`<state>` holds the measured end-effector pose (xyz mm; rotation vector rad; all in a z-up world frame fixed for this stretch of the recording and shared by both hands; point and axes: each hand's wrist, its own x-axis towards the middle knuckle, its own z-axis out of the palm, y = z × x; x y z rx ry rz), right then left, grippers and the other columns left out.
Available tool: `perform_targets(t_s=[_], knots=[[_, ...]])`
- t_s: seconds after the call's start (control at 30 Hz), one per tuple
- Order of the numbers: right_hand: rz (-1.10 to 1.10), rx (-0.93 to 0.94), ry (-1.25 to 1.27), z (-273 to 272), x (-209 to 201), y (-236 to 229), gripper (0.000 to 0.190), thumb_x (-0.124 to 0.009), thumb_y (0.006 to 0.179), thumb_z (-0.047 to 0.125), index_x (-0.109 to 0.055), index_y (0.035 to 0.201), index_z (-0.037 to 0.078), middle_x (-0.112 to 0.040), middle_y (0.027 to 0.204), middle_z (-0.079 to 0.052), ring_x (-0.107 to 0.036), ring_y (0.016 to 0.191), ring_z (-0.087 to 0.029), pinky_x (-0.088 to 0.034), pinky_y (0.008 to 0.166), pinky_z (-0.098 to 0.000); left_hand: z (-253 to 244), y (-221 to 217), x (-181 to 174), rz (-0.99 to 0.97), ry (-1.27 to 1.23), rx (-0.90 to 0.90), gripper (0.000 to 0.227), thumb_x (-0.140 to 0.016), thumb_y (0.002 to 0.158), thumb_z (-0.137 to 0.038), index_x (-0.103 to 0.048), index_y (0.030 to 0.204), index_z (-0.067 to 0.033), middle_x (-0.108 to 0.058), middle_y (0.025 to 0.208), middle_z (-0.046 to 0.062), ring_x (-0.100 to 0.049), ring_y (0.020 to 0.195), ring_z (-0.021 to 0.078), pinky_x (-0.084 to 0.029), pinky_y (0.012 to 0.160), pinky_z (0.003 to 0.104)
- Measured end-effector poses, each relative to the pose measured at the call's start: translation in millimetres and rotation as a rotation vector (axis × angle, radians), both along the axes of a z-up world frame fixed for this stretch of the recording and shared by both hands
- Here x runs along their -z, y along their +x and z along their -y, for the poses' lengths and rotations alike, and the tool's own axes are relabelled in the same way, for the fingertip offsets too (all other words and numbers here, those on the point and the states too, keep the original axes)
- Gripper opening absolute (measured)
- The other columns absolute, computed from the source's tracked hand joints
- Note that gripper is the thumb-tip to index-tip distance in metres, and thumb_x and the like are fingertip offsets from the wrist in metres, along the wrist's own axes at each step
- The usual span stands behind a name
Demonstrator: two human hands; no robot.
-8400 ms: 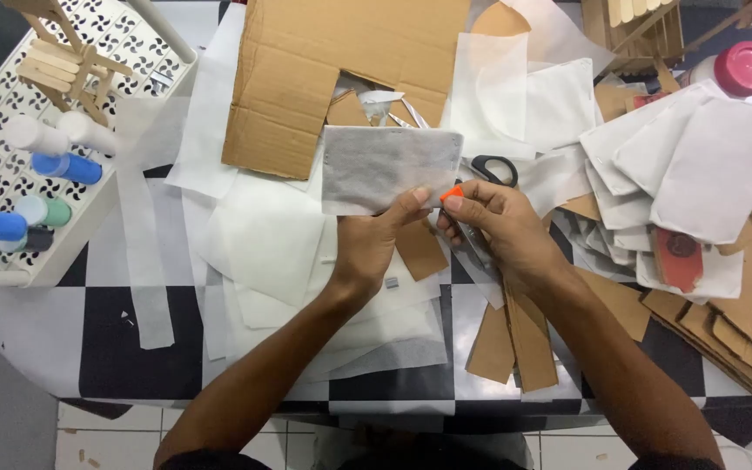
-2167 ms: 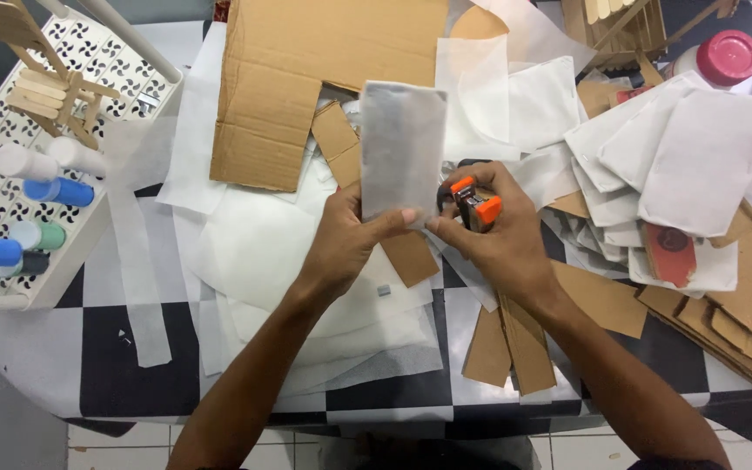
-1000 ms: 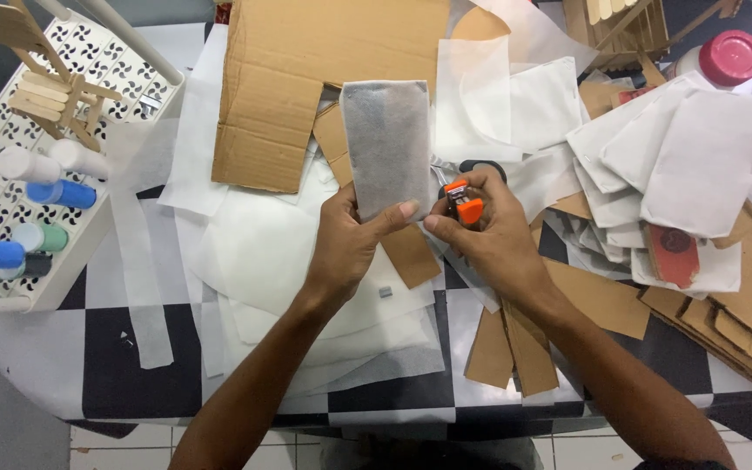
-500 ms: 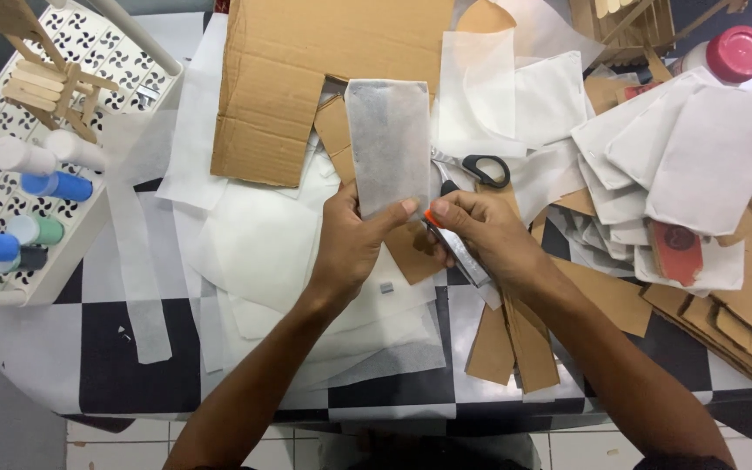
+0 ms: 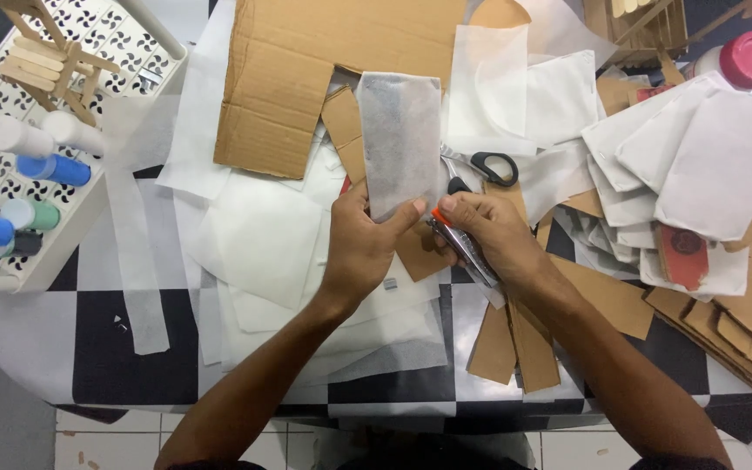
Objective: Wrapping a piece of cardboard with white fabric using a stapler and scissors to create a framed component.
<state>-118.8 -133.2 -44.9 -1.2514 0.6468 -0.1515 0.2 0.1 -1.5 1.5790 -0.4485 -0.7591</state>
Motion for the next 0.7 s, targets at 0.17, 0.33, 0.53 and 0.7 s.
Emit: perform_targets(t_s=[0.17,0.33,0.53,0.7], knots=[[0.005,-0.019,-0.024,-3.3,-6.6,3.2,0.037,-0.065,0.099,0.033,-0.068,0.089,-0.002,-0.064,0.065,-0.017,-0.065,0.046,-0.019,-0.050,0.040,-0.0266,0.4,2.2,11.8,-0.034,-0.007,0.024,0.022,-0.075,0.088,-0.018,-0.063,0.098,-0.0026,-0.059,0.079,0.007,-0.057,0.076,0.0163,-0.045,0.069,0.032],[0.018,-0.015,-0.025,-4.7,-11.0,4.3,0.036,-0.063,0.100,0.032,-0.068,0.090,-0.002,-0.065,0.066,-0.017,-0.065,0.046,-0.019,-0.050,0.040,-0.0268,0.9,1.2,-0.7,-0.074,0.018,0.019,0.026,-0.077,0.085,-0.020,-0.063,0.100,-0.0030,-0.060,0.080,0.009,-0.057,0.075,0.0173,-0.047,0.069,0.034],[0.025,-0.034,-0.039,-3.6,-6.7,3.3,0.035,-0.063,0.100,0.032,-0.069,0.089,-0.002,-0.063,0.065,-0.015,-0.064,0.046,-0.018,-0.048,0.041,-0.0266,0.2,1.1,9.2,-0.108,-0.007,0.052,0.021,-0.077,0.085,-0.019,-0.064,0.091,-0.0041,-0.059,0.077,0.006,-0.057,0.073,0.0166,-0.044,0.069,0.033],[0.049,-0.031,-0.039,-3.8,-4.8,3.1,0.034,-0.062,0.099,0.030,-0.068,0.088,-0.002,-0.062,0.062,-0.015,-0.063,0.045,-0.018,-0.048,0.040,-0.0264,-1.9,4.2,16.4,-0.087,-0.044,0.057,0.020,-0.079,0.084,-0.018,-0.063,0.088,-0.0065,-0.060,0.074,0.005,-0.056,0.070,0.0140,-0.043,0.067,0.032]])
